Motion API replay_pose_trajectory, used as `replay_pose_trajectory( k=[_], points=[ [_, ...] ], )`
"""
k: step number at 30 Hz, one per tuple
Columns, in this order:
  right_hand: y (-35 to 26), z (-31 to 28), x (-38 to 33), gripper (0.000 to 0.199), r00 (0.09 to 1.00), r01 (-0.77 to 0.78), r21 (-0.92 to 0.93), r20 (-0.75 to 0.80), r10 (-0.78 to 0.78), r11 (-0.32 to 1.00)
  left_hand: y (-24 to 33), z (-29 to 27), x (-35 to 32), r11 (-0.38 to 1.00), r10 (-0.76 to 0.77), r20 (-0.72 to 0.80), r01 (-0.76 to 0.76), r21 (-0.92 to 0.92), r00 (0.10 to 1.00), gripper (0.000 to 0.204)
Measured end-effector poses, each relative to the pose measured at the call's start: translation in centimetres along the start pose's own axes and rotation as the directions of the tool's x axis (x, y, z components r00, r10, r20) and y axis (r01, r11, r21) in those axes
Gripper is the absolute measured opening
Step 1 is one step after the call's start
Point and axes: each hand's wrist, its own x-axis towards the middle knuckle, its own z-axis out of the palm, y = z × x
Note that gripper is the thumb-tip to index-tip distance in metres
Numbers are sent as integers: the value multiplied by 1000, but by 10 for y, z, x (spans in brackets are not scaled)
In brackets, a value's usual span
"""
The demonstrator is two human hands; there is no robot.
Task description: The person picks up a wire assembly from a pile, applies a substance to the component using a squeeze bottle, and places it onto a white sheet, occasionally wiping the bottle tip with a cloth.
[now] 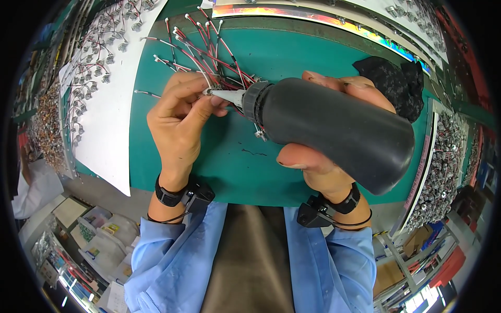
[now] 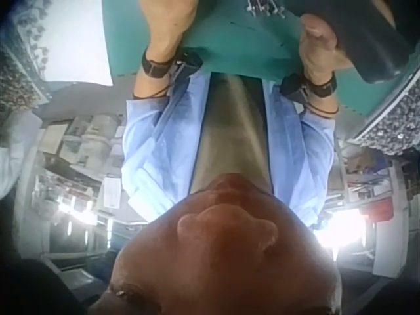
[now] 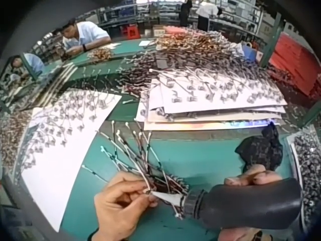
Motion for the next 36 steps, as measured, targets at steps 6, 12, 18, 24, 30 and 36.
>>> replay_pose_trajectory(
  k=[6, 12, 18, 24, 30, 36],
  points=[
    [0, 2, 1, 82, 1000, 28, 39, -11, -27, 999, -1, 0, 0, 1000, -7, -4, 7, -10, 1000, 17],
    [1, -1, 1, 81, 1000, 20, 24, 6, -20, 1000, -2, 0, -1, 1000, -4, 1, 4, -9, 1000, 17],
    [-1, -2, 2, 80, 1000, -3, 1, 15, 3, 1000, -2, 0, -1, 1000, -1, 1, 1, -30, 1000, 17],
    [-1, -1, 2, 80, 1000, -23, -25, -10, 23, 999, -2, -1, 0, 1000, 2, 7, -2, -27, 1000, 17],
    [-1, 1, 1, 79, 1000, -18, 21, -22, 19, 1000, -2, 0, 0, 999, 2, 10, -2, -42, 1000, 18],
    [-3, 0, 3, 81, 999, -27, 13, -35, 27, 1000, -2, -1, 0, 999, 0, 16, 0, -40, 1000, 19]
  ],
)
